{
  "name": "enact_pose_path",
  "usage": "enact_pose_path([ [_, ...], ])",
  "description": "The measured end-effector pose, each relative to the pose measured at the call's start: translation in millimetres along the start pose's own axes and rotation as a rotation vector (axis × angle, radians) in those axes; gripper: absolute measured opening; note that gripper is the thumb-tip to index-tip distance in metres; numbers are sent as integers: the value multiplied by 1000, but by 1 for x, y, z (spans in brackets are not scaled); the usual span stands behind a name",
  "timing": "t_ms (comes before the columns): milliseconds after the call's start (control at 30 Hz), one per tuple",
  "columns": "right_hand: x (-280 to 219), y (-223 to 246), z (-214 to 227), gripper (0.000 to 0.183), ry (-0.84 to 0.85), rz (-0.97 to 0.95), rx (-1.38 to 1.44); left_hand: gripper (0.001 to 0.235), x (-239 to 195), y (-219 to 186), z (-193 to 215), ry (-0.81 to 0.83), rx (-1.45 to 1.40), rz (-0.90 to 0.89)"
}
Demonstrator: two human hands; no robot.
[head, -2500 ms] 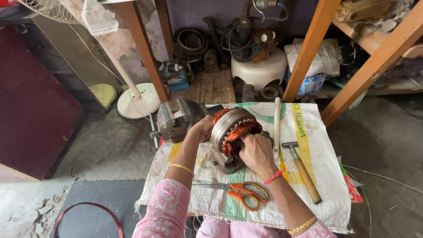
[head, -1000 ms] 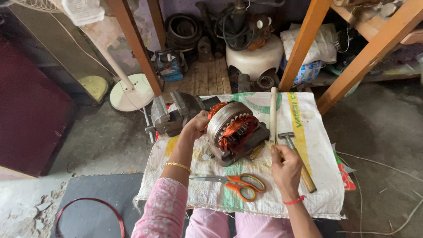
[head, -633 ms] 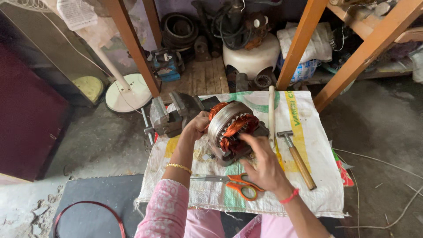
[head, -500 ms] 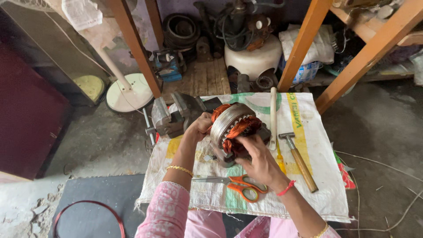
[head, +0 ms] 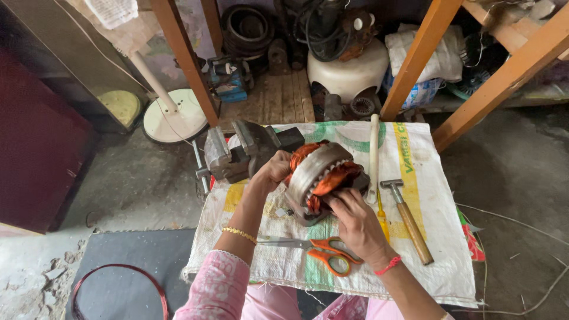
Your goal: The person winds copper wire around the slots of a motor stator held in a bench vise. They use a yellow-handled tool to push the wire into place and occasionally adjust the stator with both hands.
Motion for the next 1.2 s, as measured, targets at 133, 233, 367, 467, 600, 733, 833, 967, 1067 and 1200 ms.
enact_pose_path([
  [133, -6, -7, -6, 45, -63, 24, 0, 24, -8, -5, 4, -22, 90, 65],
  [233, -7, -12, -11, 29, -94, 38, -37, 22, -10, -8, -2, 18, 62, 40],
  [367, -8, -10, -9, 22, -190, 56, -17, 21, -7, -7, -1, 4, 68, 11],
  [467, -11, -10, -11, 22, -223, 31, -20, 20, -5, -6, -1, 27, 72, 20],
  [600, -16, -10, -16, 21, -276, -20, -20, 18, -11, -10, -4, 85, 21, 26],
  [733, -29, -16, -21, 21, -323, -113, -68, 22, -16, -12, -4, 22, 57, 38],
  [833, -39, -16, -26, 19, -386, -143, -80, 24, -13, -12, 0, 0, 95, 31],
  [967, -44, -3, -29, 16, -443, -175, -126, 25, -10, -7, 1, -17, 86, 22],
  [1067, -40, 16, -17, 17, -450, -142, -115, 26, -10, -7, 1, -10, 68, -1],
  [1200, -38, 20, 6, 24, -449, -162, -106, 22, -6, 1, 3, -6, 71, 39],
])
Point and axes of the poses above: each hand's wrist, its own x-axis towards the middle knuckle, its own z-axis out of the back of the hand, y = z × x, the point moved 7 cm from there along x, towards the middle knuckle, and after that the axes turned 11 degrees about -y, right-handed, at the moved point
